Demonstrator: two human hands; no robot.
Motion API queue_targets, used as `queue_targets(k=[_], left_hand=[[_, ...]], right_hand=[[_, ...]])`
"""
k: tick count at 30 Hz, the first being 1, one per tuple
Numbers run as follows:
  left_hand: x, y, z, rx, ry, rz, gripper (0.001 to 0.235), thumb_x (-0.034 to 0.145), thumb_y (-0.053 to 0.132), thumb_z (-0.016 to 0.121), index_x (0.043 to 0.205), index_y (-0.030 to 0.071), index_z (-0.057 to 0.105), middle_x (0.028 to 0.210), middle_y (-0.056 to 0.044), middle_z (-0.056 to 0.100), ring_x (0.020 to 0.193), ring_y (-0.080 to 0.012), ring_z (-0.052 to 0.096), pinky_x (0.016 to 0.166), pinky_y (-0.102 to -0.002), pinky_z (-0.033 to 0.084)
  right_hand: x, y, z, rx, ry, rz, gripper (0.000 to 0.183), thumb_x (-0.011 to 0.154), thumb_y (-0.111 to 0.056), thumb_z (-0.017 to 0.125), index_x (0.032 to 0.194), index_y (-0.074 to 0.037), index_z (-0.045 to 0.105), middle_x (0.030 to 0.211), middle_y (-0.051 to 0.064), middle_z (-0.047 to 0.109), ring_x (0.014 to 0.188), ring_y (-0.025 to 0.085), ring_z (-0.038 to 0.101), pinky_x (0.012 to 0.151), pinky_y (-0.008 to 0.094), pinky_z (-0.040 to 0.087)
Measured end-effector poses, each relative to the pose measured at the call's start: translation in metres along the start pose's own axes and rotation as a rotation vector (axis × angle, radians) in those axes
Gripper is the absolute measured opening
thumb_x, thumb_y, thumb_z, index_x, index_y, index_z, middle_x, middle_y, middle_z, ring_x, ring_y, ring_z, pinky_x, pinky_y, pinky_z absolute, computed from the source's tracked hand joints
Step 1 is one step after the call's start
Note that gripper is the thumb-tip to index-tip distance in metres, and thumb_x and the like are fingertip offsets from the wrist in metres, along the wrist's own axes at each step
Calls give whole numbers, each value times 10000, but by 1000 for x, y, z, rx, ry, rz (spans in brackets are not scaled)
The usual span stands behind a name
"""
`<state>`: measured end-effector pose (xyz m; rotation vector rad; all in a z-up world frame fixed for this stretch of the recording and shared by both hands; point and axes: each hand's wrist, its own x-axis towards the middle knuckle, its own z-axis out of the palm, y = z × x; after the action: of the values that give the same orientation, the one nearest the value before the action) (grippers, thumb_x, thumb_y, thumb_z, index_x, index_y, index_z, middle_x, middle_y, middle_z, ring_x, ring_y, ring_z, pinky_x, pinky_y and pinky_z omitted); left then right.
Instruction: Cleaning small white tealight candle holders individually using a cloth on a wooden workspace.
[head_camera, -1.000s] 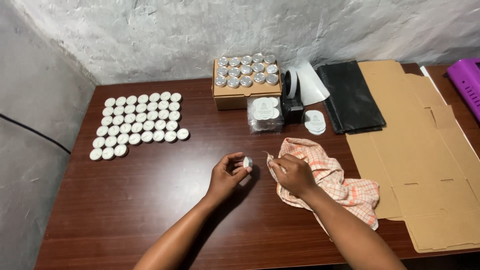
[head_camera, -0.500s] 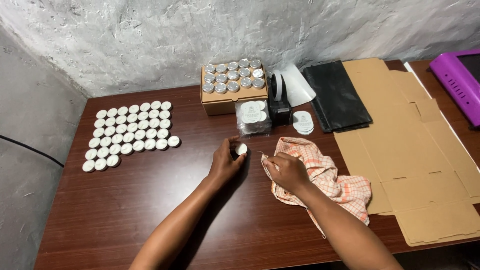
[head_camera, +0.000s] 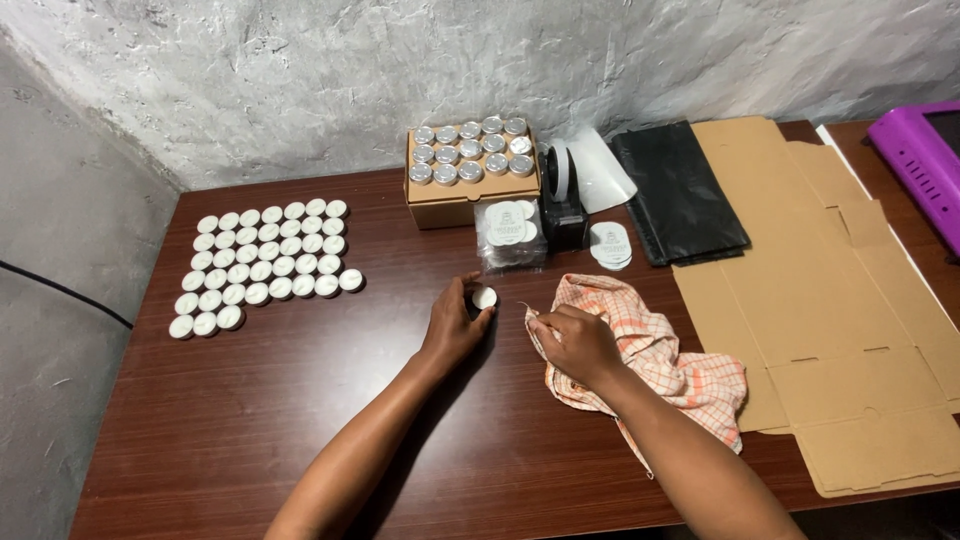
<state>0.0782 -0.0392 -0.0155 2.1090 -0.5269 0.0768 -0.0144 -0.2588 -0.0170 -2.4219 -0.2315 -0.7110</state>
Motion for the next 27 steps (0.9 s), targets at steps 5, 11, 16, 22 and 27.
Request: queue_targets(k=[5, 11, 16, 22, 27], left_hand=[[1, -16, 5, 60, 14, 59, 564, 813, 150, 833, 1314, 55, 592, 1126, -170, 708, 1128, -394, 664, 989, -491, 531], [-15, -12, -18, 121, 0, 81, 497, 814, 200, 834, 1239, 51, 624, 1090, -169, 679, 1108, -403, 644, 989, -494, 508], [-27, -37, -53, 206, 6, 87, 474, 816, 228, 833, 1234, 97, 655, 1089, -110, 659, 1124, -352, 631, 999, -450, 497], [-40, -78, -97, 296, 126, -8, 451, 766, 243, 841, 1186, 177, 690, 1099, -68, 654, 1099, -343, 622, 979, -475, 492], [-43, -91, -133, 285, 283, -102, 356, 786, 222, 837, 1119, 183, 718, 1043, -66, 670, 1046, -326, 654, 955, -464, 512]], right_hand=[[-1, -1, -1, 4, 14, -10, 79, 859, -276, 762, 845, -208, 800, 704, 13, 717, 715, 234, 748, 596, 329, 596], [-1, 3, 1, 3, 19, -42, 77, 856, -268, 767, 841, -201, 802, 686, 18, 711, 696, 241, 743, 591, 333, 591], [-1, 7, 5, -20, 10, -73, 67, 859, -274, 765, 845, -220, 803, 683, -2, 708, 701, 220, 743, 601, 314, 590], [-4, 12, 12, -19, 37, -84, 94, 867, -293, 784, 848, -203, 806, 676, 5, 709, 699, 228, 737, 615, 314, 581], [-5, 18, 15, -57, 20, -54, 86, 864, -326, 785, 857, -244, 814, 678, -32, 714, 717, 190, 740, 644, 298, 587]])
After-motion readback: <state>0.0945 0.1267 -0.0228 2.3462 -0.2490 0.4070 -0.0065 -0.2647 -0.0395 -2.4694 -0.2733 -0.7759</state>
